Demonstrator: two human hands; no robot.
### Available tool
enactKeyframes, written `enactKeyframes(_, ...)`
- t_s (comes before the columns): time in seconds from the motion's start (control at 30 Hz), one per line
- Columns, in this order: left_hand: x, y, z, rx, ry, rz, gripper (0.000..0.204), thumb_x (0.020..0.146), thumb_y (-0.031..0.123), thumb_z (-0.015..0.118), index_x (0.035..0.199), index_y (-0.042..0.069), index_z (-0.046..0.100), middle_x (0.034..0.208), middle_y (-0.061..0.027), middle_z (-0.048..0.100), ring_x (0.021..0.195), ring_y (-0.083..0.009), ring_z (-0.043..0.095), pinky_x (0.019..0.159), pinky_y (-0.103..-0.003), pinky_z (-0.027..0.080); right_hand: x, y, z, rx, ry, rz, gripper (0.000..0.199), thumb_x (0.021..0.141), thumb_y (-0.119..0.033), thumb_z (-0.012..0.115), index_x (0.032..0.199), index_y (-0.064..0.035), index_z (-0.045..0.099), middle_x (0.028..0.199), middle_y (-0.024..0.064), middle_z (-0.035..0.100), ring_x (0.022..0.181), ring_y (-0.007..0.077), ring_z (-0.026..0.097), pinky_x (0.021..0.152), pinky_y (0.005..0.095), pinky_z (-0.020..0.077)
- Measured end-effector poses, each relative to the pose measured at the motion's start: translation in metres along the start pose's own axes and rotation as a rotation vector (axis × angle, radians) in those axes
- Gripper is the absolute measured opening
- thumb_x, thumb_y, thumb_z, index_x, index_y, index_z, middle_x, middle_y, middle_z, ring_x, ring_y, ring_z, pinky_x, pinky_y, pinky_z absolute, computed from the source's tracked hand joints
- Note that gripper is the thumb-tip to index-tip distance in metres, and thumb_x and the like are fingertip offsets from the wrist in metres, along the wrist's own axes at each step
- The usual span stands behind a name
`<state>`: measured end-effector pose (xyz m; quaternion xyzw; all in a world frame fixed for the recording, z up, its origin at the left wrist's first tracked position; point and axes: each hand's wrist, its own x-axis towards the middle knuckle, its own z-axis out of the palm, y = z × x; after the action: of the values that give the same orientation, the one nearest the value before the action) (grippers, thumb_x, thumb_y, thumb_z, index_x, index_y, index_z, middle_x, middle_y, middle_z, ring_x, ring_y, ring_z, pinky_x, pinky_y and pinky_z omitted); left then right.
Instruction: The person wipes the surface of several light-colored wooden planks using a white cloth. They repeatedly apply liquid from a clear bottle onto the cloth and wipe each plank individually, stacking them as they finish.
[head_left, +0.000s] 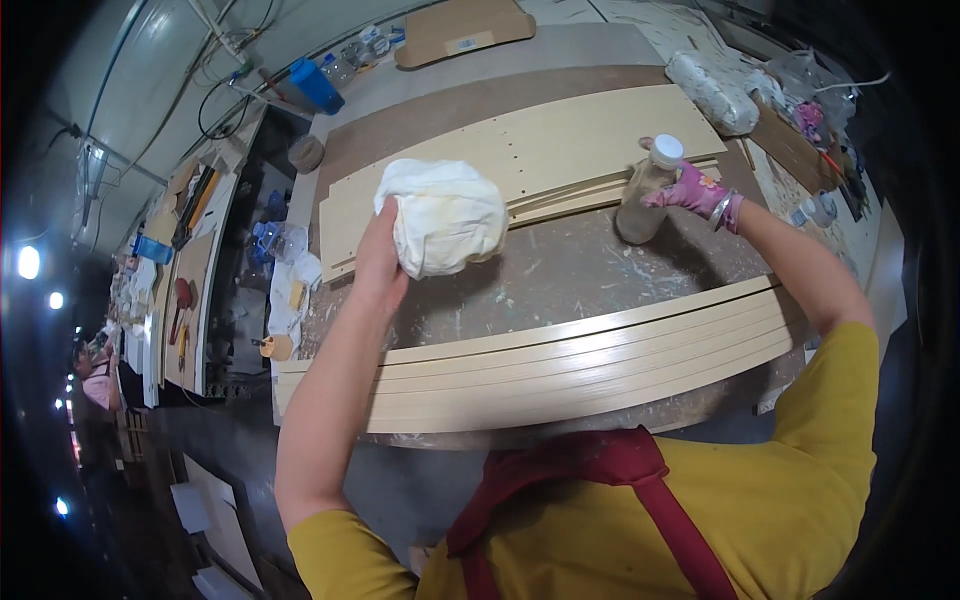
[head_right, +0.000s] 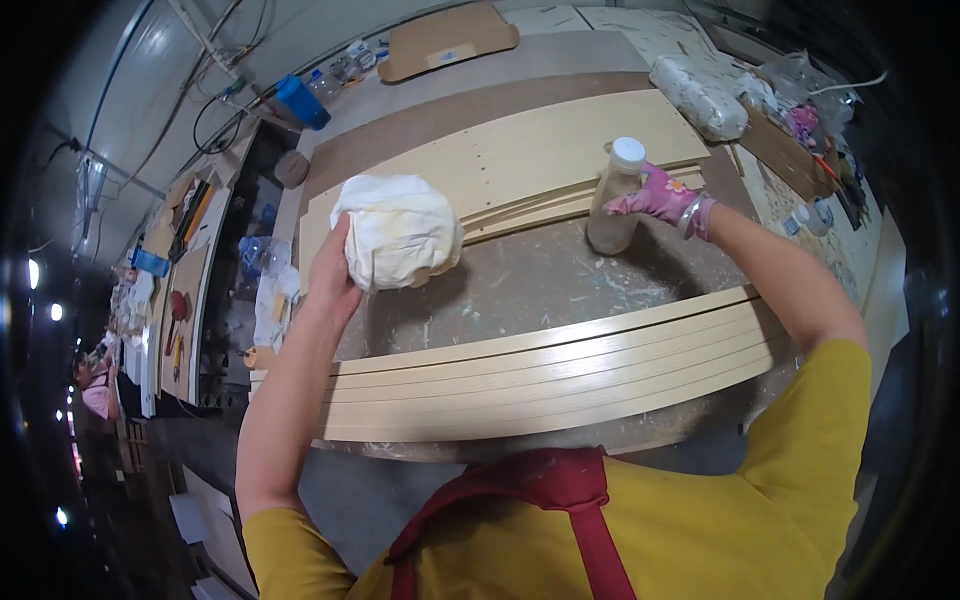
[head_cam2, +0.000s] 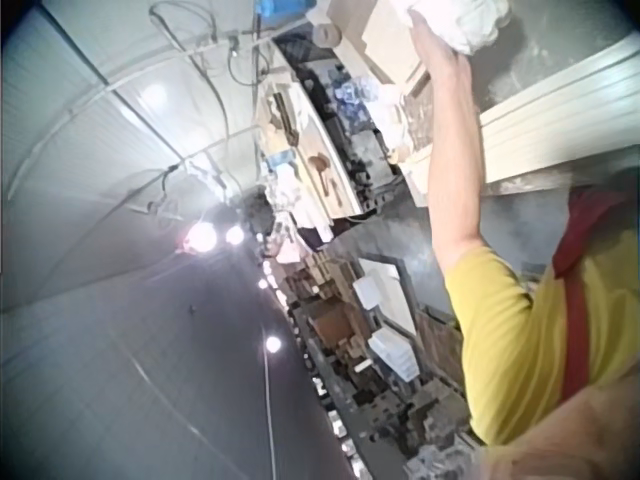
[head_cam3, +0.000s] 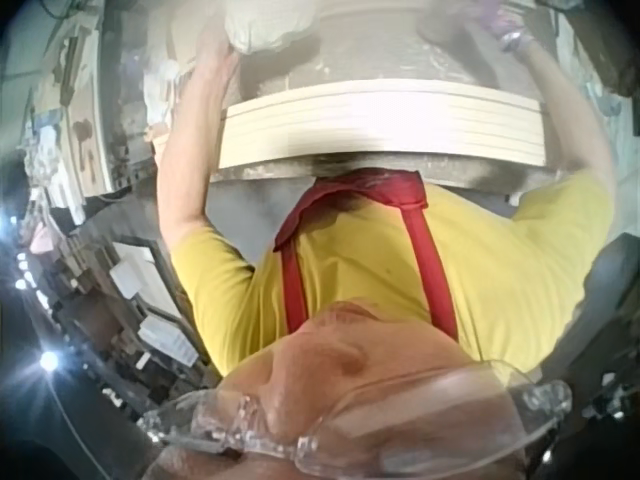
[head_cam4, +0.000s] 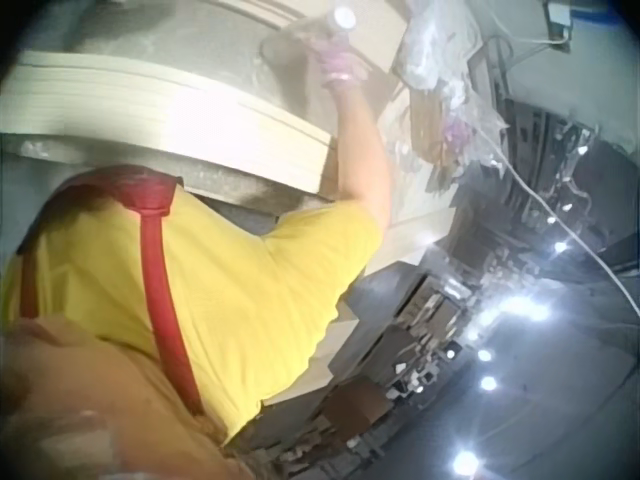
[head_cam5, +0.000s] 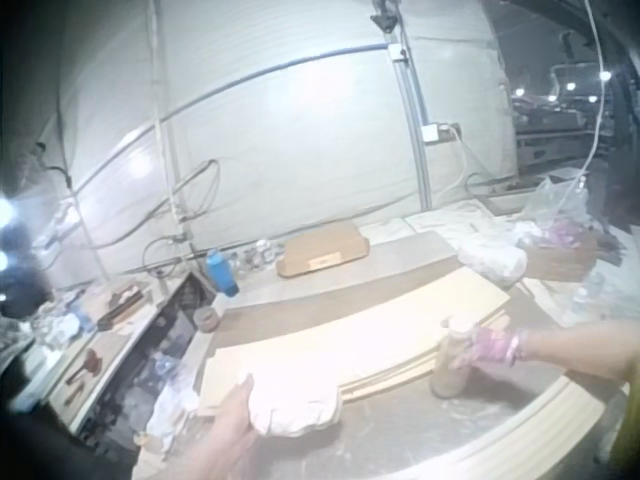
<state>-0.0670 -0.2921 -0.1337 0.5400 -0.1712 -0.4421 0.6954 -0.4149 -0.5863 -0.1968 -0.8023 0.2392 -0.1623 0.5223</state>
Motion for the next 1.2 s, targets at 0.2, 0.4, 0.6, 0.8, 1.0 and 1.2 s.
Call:
enactKeyframes(0.2, -0.012, -0.002, 0.018, -0.095, -0.041, -0.037, 0.053, 0.107, 0.037, 0.035, 0.144, -0.001, 0.037, 0.142, -0.0148, 0.050, 0.129, -0.0271, 0.052, 0.109, -0.039, 0.042, 0.032, -0.003, 0.018, -0.106, 0.011, -0.035, 0.062, 0.074, -0.026, 0.084, 0.125, -0.0041, 0.056, 0.111, 0.0074, 0.064, 0.110, 0.0194, 0.058, 0.099, 0.0331, 0.0446)
enactKeyframes(0.4, -0.018, -0.007, 0.015, -0.106, -0.025, -0.088, 0.054, 0.107, 0.038, 0.033, 0.144, -0.001, 0.036, 0.141, -0.0143, 0.051, 0.129, -0.0269, 0.052, 0.107, -0.040, 0.044, 0.045, -0.170, 0.075, -0.618, -0.172, -0.018, 0.058, 0.074, -0.029, 0.078, 0.122, -0.0037, 0.056, 0.102, 0.0151, 0.067, 0.095, 0.0310, 0.066, 0.094, 0.0406, 0.0483)
enactKeyframes(0.6, -0.028, -0.020, 0.012, -0.001, -0.027, -0.284, 0.049, 0.106, 0.034, 0.039, 0.140, -0.001, 0.042, 0.136, -0.0161, 0.055, 0.122, -0.0269, 0.058, 0.102, -0.039, 0.049, 0.064, -0.218, 0.140, -1.496, -0.339, -0.445, 0.036, 0.072, -0.022, 0.073, 0.101, -0.0060, 0.060, 0.088, 0.0117, 0.067, 0.088, 0.0317, 0.068, 0.078, 0.0427, 0.0510)
enactKeyframes(0.8, -0.035, -0.016, 0.018, -0.079, -0.038, -0.257, 0.050, 0.106, 0.034, 0.038, 0.139, -0.004, 0.041, 0.133, -0.0168, 0.056, 0.119, -0.0271, 0.060, 0.099, -0.039, 0.051, 0.067, -0.251, 0.158, -1.685, -0.398, -0.418, 0.029, 0.067, -0.023, 0.076, 0.089, -0.0091, 0.064, 0.081, 0.0079, 0.068, 0.082, 0.0279, 0.068, 0.077, 0.0367, 0.0522)
enactKeyframes(1.0, -0.030, -0.019, 0.012, -0.175, -0.032, -0.211, 0.051, 0.106, 0.035, 0.037, 0.139, -0.004, 0.042, 0.134, -0.0166, 0.056, 0.119, -0.0277, 0.060, 0.099, -0.040, 0.051, 0.075, -0.258, 0.157, -1.747, -0.357, -0.594, 0.016, 0.068, -0.017, 0.071, 0.083, -0.0133, 0.066, 0.078, 0.0052, 0.068, 0.077, 0.0250, 0.068, 0.068, 0.0357, 0.0525)
enactKeyframes(1.2, -0.034, -0.014, 0.020, -0.172, 0.020, -0.205, 0.051, 0.106, 0.034, 0.036, 0.139, -0.004, 0.042, 0.134, -0.0158, 0.056, 0.120, -0.0270, 0.059, 0.100, -0.040, 0.051, 0.061, -0.262, 0.143, -1.815, -0.401, -0.455, 0.007, 0.073, -0.014, 0.070, 0.080, -0.0139, 0.069, 0.077, 0.0054, 0.069, 0.075, 0.0262, 0.068, 0.067, 0.0348, 0.0533)
